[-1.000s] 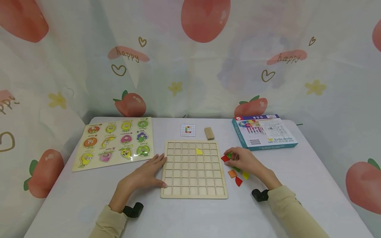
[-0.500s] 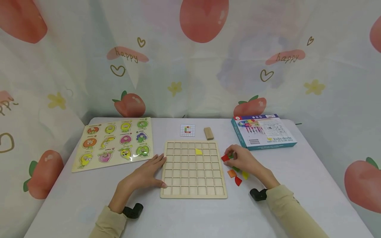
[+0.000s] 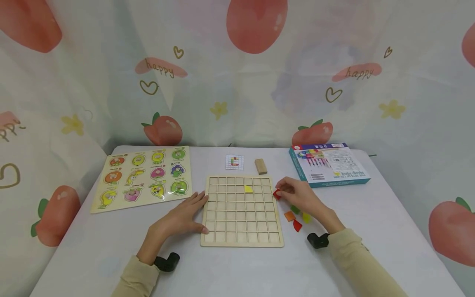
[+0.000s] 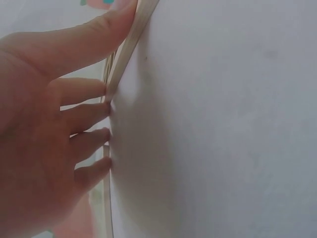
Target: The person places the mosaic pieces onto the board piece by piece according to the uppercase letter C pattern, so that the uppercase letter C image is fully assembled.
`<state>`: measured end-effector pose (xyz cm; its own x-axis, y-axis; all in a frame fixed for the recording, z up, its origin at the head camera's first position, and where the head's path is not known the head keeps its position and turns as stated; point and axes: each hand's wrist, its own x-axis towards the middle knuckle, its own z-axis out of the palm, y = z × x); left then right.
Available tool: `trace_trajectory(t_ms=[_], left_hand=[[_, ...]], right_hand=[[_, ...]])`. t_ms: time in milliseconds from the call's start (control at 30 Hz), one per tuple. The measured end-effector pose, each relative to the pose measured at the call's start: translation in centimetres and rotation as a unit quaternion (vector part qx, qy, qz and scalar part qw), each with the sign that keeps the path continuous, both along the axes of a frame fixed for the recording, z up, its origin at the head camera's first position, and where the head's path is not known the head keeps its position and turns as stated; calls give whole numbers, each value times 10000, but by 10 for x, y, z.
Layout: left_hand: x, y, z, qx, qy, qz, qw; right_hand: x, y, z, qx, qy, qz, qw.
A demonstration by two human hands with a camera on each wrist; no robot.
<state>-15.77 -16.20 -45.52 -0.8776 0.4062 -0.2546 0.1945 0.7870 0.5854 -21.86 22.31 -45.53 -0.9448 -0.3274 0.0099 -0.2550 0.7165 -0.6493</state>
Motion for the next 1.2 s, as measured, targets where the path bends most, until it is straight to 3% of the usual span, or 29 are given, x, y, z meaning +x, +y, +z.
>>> trace_trajectory(t_ms=[233, 667, 967, 1200], left_hand=[[0, -1, 0, -36, 31, -51, 10000], [1, -1, 0, -344, 121, 182, 9992], [-1, -4, 0, -133, 31, -131, 9998], [0, -5, 2, -120, 54, -180, 9998]], right_hand=[[0, -17, 5, -263, -69, 73, 9996], [-8, -50, 10, -486, -178, 174, 9985], [-22, -66, 4, -755, -679, 144, 9947], [-26, -80, 4, -576, -677, 184, 9959]])
